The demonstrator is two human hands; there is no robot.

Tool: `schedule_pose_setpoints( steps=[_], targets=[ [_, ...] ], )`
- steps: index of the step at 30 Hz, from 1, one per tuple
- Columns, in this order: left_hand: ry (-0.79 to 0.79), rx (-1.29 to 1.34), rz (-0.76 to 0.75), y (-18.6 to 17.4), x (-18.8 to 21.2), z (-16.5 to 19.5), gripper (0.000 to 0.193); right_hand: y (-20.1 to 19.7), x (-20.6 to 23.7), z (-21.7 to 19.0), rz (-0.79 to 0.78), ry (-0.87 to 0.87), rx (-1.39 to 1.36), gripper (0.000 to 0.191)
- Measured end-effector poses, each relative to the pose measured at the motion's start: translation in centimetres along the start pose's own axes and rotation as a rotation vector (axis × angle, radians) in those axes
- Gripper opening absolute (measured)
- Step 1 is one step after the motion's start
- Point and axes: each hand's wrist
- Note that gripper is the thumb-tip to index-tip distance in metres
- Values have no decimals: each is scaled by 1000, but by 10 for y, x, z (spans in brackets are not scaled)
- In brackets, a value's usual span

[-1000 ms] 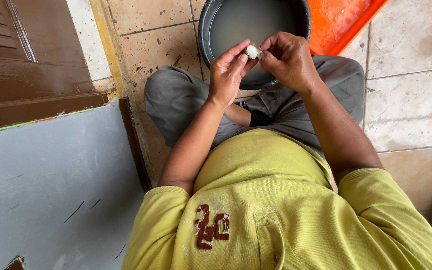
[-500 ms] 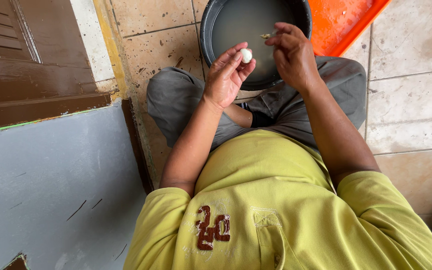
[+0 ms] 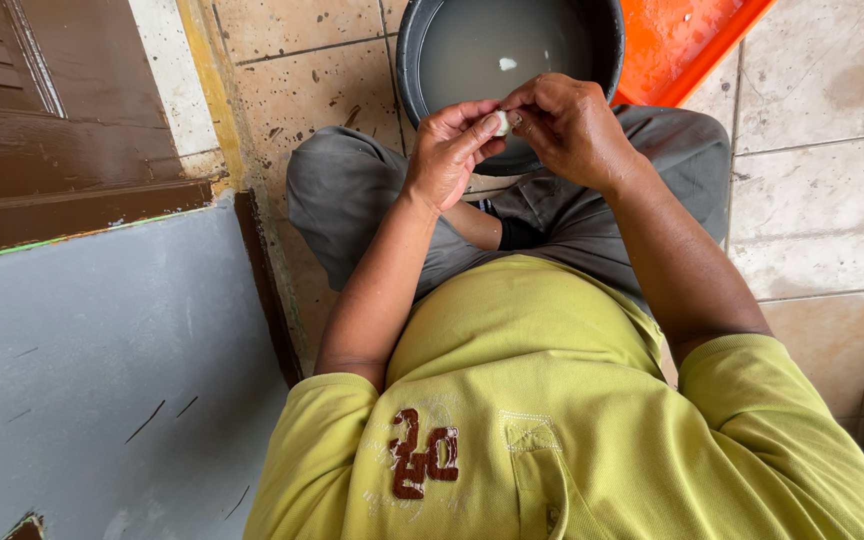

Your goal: The person sits on the floor and peels small white bulbous items by hand, dipping them in a black basin of water and placing the peeled pieces into an orange tray. The process is repeated for several items.

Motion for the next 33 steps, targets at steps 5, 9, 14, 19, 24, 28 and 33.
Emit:
schedule_pose_setpoints(
  steps=[5, 9, 14, 19, 24, 28, 33],
  targets=[
    [-13, 20, 1, 3, -1, -2, 20, 2, 1, -1, 12, -143, 171, 11],
    [20, -17, 19, 9, 0, -2, 20, 8, 5, 2, 81, -220, 200, 12],
    [27, 3, 15, 13, 3, -4, 19, 14, 11, 12, 177, 51, 85, 8],
    [7, 116, -39, 15, 3, 0, 23, 12, 8, 23, 224, 286, -630, 5],
    [43, -67, -14, 23, 4, 13, 33, 11, 13, 28, 190, 159, -474, 8],
    [92, -168, -44, 24, 6, 19, 29, 9, 19, 36, 103, 158, -471, 9],
    [31, 184, 36, 19, 5, 11, 18, 9, 9, 50, 366, 180, -362, 10]
  ],
)
Point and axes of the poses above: each hand's wrist, its own x-axis away from the middle knuckle, its own y-axis out of the palm, z = x × y, and after that the axes turned 15 degrees about -x, right-handed
